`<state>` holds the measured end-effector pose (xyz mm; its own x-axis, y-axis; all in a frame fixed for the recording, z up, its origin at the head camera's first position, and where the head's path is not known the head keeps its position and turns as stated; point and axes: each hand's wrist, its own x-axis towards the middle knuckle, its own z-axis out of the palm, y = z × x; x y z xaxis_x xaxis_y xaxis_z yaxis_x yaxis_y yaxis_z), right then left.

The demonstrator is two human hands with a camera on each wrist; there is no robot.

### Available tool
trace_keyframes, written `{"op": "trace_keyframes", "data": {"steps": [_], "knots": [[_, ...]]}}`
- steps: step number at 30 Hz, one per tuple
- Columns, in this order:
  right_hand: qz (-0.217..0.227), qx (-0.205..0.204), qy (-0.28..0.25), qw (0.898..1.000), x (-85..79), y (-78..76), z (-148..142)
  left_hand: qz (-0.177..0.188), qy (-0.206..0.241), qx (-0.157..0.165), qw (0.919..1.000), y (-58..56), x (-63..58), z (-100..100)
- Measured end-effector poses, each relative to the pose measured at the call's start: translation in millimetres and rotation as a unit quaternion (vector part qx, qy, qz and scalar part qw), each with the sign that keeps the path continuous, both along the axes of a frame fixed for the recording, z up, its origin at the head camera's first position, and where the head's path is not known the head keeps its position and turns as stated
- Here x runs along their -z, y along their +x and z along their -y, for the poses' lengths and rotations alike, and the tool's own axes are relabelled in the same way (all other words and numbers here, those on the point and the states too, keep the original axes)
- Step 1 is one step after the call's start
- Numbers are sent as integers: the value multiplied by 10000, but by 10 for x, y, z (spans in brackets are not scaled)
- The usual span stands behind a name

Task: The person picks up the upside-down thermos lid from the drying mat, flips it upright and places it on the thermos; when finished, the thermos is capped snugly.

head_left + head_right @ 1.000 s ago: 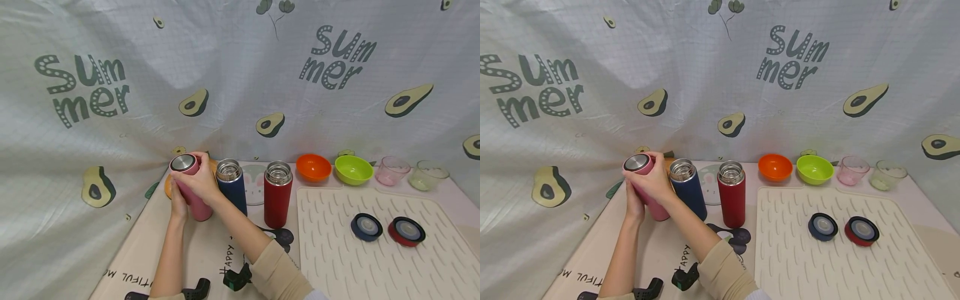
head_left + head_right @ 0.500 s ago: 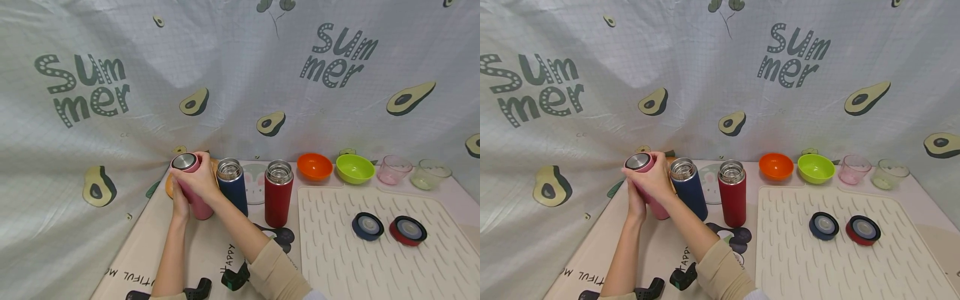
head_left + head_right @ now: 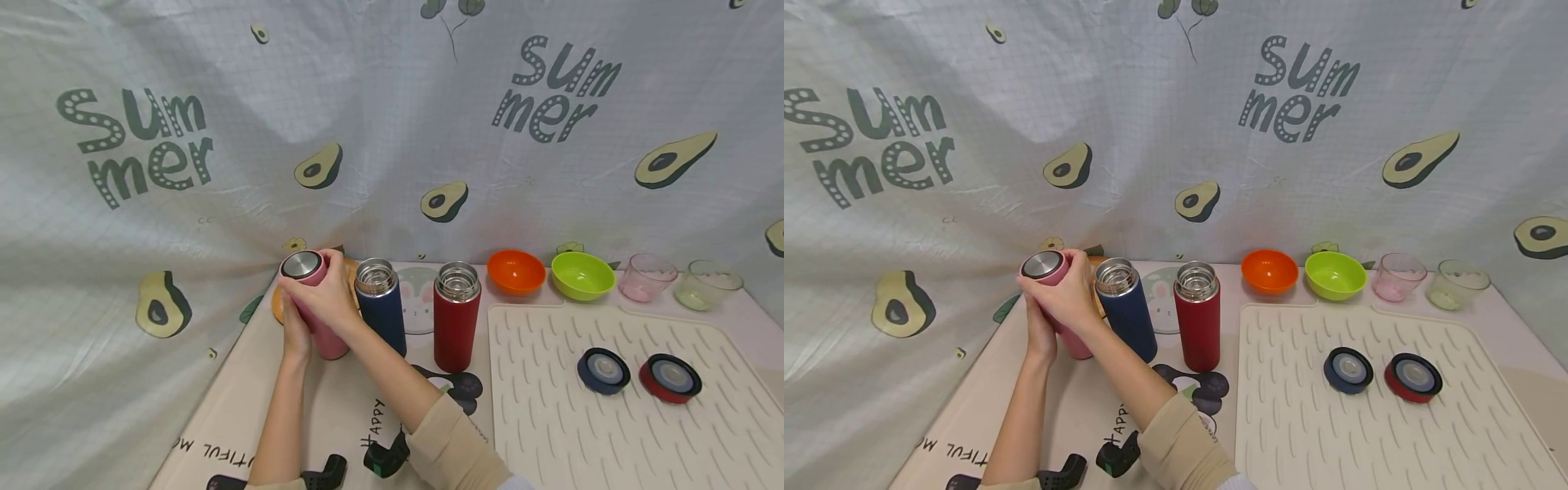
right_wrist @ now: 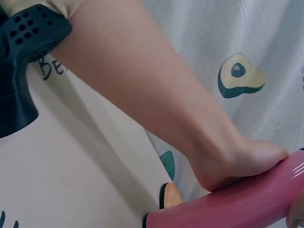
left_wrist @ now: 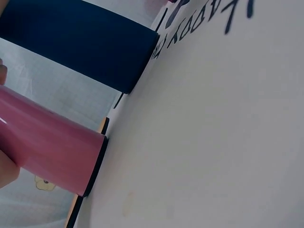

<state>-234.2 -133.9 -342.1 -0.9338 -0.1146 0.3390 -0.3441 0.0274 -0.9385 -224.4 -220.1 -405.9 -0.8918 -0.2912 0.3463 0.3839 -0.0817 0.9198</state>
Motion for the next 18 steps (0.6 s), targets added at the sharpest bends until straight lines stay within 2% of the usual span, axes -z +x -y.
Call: {"op": "trace_keyframes", "data": {"steps": [5,9,11,16,18], "knots": [[-221,-286,-50,9993,6,1,-18,59,-87,-81,9999,-7,12,3],[-120,-34,-197,9997,6,-2,-8,-125,46,-17,9999,-25,8,-8],[-60,63,-93,9999,7,-1,-4,-157,10,-10,9999,-27,9,-11],[-116,-178,123,9997,10,-3,-14,-40,34,-91,9999,-12,10,-7],[-98,-206,24,9997,10,-4,-13,1,62,-114,9999,-16,3,-5]]}}
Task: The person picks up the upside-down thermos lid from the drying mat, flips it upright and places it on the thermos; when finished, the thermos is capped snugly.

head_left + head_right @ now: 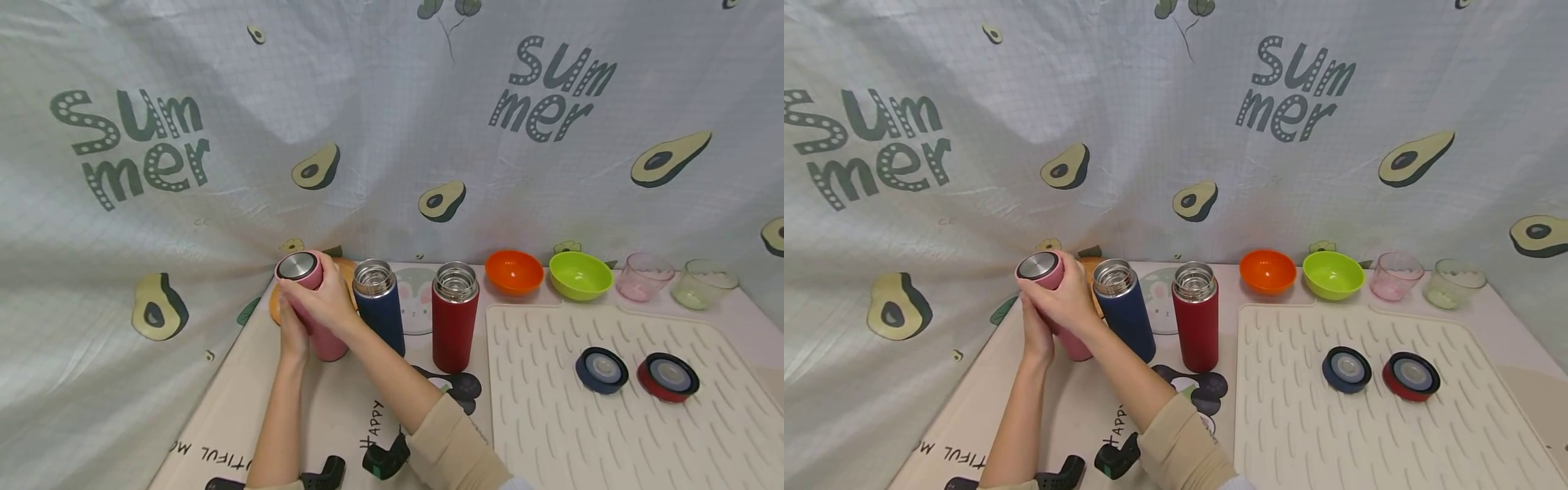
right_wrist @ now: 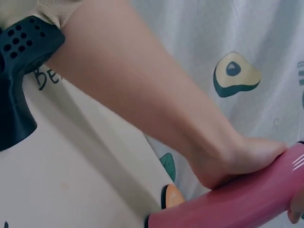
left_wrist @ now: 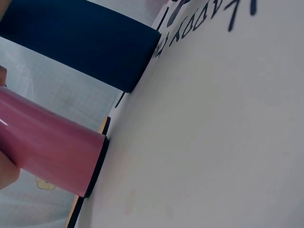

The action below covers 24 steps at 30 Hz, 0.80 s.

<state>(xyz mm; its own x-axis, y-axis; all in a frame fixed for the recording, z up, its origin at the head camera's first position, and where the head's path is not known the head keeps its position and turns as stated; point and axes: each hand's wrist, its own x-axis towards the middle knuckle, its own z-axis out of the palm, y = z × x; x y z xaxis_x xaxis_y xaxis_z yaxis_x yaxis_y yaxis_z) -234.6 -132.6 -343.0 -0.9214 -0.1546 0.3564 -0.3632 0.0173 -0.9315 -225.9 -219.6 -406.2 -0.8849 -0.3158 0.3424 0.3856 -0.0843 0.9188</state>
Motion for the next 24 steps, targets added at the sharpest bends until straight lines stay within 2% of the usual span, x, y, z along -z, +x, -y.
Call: {"op": "trace_keyframes", "data": {"steps": [4,6,9,12,14,17,21,24], "knots": [[88,341,-49,9994,5,11,13,-10,0,36,10000,-13,-1,-2],[71,380,55,9992,11,19,10,46,-14,37,10000,-8,2,-3],[-36,85,83,9999,27,14,-2,129,-48,13,9999,7,8,6],[-97,-239,-226,9994,29,6,-8,70,-30,82,9999,17,10,24],[-55,-286,-498,9983,23,0,1,-28,-33,149,9999,10,10,39],[82,-97,-614,9980,13,15,19,-19,-52,174,9998,6,17,55],[224,146,-252,9993,0,29,27,129,-130,71,9998,10,13,58],[125,124,79,9998,-4,17,15,235,-155,40,9996,42,-32,37]]}}
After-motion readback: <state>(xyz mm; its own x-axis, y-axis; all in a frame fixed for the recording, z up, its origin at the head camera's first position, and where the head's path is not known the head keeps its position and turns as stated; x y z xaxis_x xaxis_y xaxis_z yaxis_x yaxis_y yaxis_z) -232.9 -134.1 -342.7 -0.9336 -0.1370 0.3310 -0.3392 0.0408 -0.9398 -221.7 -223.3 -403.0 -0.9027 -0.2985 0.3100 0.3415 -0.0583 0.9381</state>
